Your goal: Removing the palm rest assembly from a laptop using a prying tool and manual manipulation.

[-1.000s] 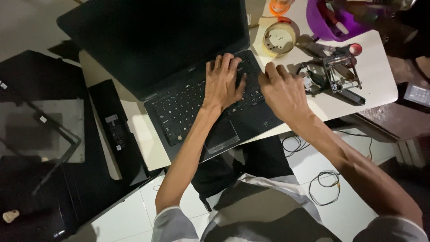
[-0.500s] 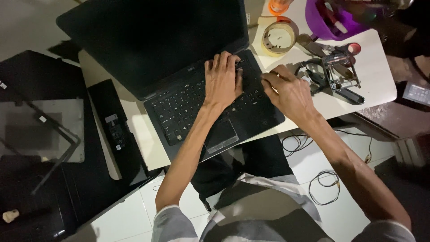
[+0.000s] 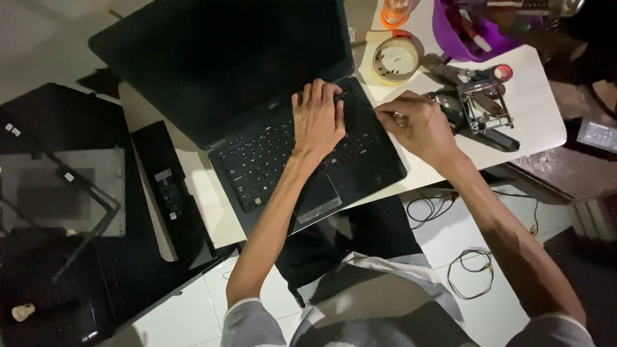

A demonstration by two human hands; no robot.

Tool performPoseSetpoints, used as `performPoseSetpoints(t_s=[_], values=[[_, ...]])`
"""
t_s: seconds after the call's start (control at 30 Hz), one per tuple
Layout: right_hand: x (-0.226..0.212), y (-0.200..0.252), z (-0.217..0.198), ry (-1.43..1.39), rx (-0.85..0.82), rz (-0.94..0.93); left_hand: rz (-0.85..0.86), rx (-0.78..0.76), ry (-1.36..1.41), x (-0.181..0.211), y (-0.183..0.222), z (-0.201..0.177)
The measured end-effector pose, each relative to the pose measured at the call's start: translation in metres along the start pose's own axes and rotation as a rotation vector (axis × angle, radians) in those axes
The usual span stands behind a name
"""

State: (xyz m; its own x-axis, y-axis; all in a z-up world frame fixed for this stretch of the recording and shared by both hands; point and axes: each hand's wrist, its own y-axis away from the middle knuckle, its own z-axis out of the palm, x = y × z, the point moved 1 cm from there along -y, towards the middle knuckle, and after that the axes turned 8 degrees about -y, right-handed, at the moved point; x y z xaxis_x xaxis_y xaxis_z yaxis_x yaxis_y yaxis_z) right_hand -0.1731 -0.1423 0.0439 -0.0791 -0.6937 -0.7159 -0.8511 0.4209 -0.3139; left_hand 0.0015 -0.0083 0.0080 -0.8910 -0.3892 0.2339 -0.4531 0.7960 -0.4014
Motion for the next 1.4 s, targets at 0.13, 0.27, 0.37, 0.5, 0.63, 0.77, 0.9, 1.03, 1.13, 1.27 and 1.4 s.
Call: performPoseSetpoints(t_s=[0.13, 0.27, 0.37, 0.5, 0.63, 0.77, 0.9, 1.03, 1.13, 1.27, 1.4], values=[[-0.013, -0.003, 0.004, 0.256, -0.008, -0.046, -0.022, 0.008, -0.017, 0.001, 0.000, 0.000], [-0.017, -0.011, 0.009, 0.382, -0.012, -0.082, -0.009, 0.047, -0.039, 0.001, 0.000, 0.006], [-0.008, -0.015, 0.017, 0.407, -0.019, -0.054, -0.009, 0.026, -0.055, 0.002, -0.001, 0.001], [0.004, -0.017, 0.029, 0.363, -0.061, 0.007, -0.022, -0.015, -0.030, 0.002, -0.002, -0.006], [-0.007, -0.016, 0.036, 0.438, -0.079, 0.004, -0.023, 0.008, -0.057, 0.000, -0.001, 0.001], [-0.021, -0.011, 0.056, 0.751, -0.159, -0.073, -0.022, -0.003, -0.032, 0.000, -0.001, 0.003], [0.005, -0.013, 0.063, 0.769, -0.074, -0.202, -0.004, 0.025, -0.018, -0.002, 0.000, 0.006], [-0.004, -0.034, 0.027, 0.424, -0.133, -0.063, -0.016, -0.015, -0.060, -0.001, -0.002, 0.002], [0.017, -0.042, 0.014, 0.061, -0.161, -0.040, -0.028, -0.082, -0.078, -0.002, -0.002, 0.004], [0.032, -0.041, 0.012, -0.178, -0.055, -0.078, -0.015, -0.073, -0.071, 0.001, -0.003, -0.003], [0.027, -0.044, 0.002, -0.320, -0.131, -0.044, -0.006, -0.068, -0.045, 0.001, -0.004, -0.004]])
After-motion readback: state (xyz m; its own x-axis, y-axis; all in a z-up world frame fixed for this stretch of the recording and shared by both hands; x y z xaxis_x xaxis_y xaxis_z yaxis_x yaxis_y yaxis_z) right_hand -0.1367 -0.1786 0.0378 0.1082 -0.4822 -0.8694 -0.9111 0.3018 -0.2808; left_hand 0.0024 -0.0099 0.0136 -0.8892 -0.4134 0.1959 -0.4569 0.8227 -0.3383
